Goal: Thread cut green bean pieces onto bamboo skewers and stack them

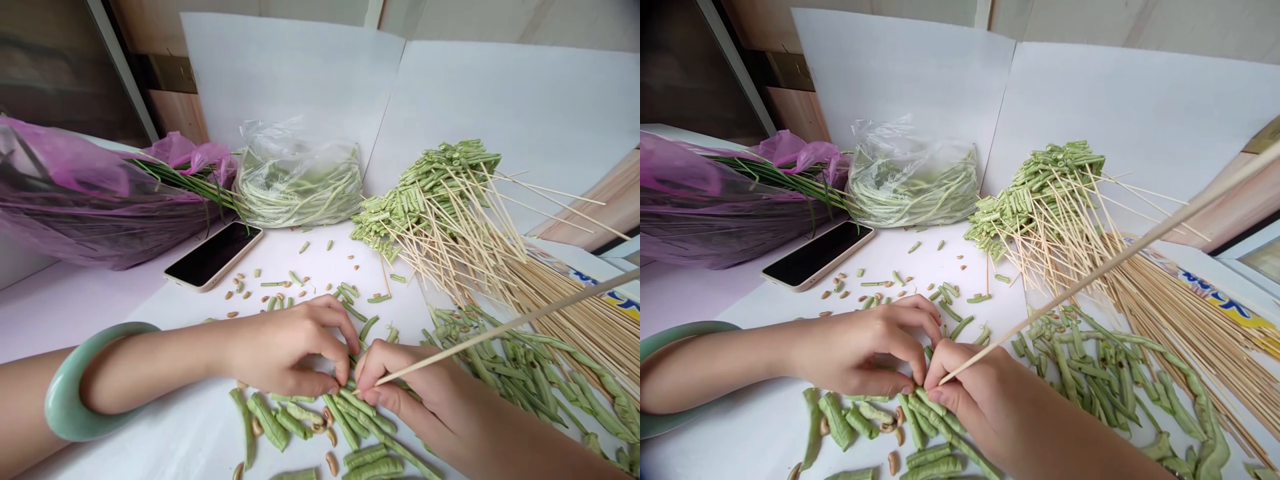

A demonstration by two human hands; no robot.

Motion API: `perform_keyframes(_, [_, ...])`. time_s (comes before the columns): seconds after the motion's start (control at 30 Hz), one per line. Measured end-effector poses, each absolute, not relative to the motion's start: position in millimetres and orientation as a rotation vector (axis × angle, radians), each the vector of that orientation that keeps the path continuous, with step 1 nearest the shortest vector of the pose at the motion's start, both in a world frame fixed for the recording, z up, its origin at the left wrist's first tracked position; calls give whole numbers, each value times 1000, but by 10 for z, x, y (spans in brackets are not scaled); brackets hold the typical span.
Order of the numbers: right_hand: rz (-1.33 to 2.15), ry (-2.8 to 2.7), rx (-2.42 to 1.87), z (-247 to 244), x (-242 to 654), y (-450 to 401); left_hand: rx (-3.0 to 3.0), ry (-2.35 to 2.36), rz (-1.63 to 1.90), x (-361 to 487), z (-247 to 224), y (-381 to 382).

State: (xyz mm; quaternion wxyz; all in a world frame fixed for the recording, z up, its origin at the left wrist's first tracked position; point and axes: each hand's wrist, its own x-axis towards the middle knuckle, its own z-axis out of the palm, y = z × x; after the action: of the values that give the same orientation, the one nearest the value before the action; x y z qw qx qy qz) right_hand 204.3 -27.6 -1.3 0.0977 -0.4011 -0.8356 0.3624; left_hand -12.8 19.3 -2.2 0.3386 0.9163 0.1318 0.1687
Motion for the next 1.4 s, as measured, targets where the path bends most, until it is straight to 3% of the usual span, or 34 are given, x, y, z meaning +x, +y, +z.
perform_keyframes(1.4, [767, -2519, -1035, 4, 1952, -269, 2458, 304, 487, -110, -55, 209])
